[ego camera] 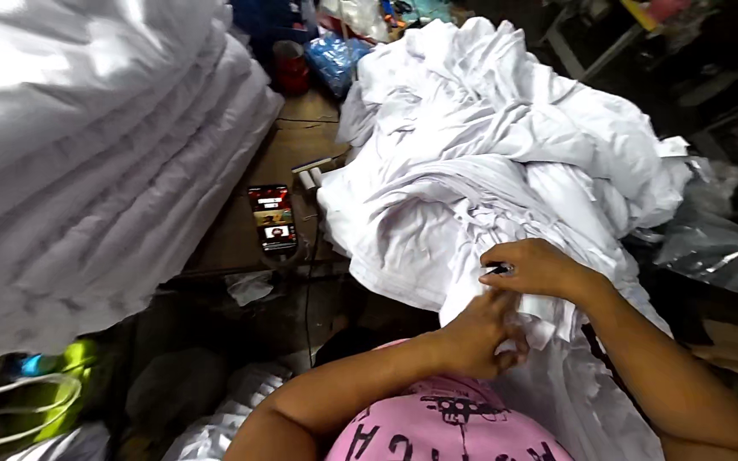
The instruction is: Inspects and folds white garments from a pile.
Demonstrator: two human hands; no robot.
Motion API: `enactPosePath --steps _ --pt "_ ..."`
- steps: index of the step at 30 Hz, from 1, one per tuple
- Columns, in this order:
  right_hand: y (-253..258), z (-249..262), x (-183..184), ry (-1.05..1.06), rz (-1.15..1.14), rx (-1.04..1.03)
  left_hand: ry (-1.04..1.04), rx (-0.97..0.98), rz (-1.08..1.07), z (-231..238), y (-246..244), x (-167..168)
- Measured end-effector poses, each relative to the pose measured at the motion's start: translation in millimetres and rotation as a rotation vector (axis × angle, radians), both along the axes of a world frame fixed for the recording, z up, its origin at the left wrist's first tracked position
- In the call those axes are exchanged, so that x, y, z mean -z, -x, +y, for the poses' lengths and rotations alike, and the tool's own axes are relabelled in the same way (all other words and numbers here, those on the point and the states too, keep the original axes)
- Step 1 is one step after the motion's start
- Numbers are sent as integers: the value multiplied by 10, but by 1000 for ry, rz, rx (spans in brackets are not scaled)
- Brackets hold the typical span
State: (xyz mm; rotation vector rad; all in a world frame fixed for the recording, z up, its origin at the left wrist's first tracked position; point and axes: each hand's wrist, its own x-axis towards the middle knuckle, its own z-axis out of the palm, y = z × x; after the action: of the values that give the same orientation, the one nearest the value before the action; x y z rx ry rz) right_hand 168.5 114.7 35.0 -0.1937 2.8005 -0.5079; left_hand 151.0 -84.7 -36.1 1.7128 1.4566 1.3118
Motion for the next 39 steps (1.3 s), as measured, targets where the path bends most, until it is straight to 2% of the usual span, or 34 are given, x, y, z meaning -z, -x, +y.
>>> enactPosePath --steps 3,5,7,8,11,13,15,17,19,21,23,27,32,36,38,39 --pt "-134 252 123 -133 239 -33 19 307 -37 -89 -120 37" --pt "-165 395 92 -105 402 -34 30 362 -29 -113 -68 86" --pt "-165 542 -42 -24 481 31 44 270 -101 -160 104 66" --pt "-155 608 -108 -4 521 56 67 150 -156 -194 206 35" --pt "-109 695 -158 -21 605 76 167 -425 -156 -100 523 -21" --pt "-74 659 -124 -38 589 67 115 -643 -27 134 689 112" --pt "-37 609 -92 -65 544 70 -15 -663 179 397 762 280" --pt "-39 507 -84 -118 489 105 -45 -631 327 619 805 470" --pt "-63 314 -99 -175 404 166 21 -608 246 685 857 568" --pt "-94 130 -73 -240 347 195 66 -580 23 586 889 453" --pt "-152 -29 -22 -293 325 191 48 -556 -167 440 874 387" --pt "-153 -193 117 -440 386 161 -45 -530 -373 349 821 464" --pt "28 -437 179 -538 313 244 -107 -533 -372 379 800 438" --pt "141 -351 332 -520 348 214 -129 -602 -305 386 741 438" --pt "132 -220 298 -436 329 197 -57 -708 -242 340 732 430" --pt "125 -142 235 -376 304 192 45 -702 -235 306 745 416"
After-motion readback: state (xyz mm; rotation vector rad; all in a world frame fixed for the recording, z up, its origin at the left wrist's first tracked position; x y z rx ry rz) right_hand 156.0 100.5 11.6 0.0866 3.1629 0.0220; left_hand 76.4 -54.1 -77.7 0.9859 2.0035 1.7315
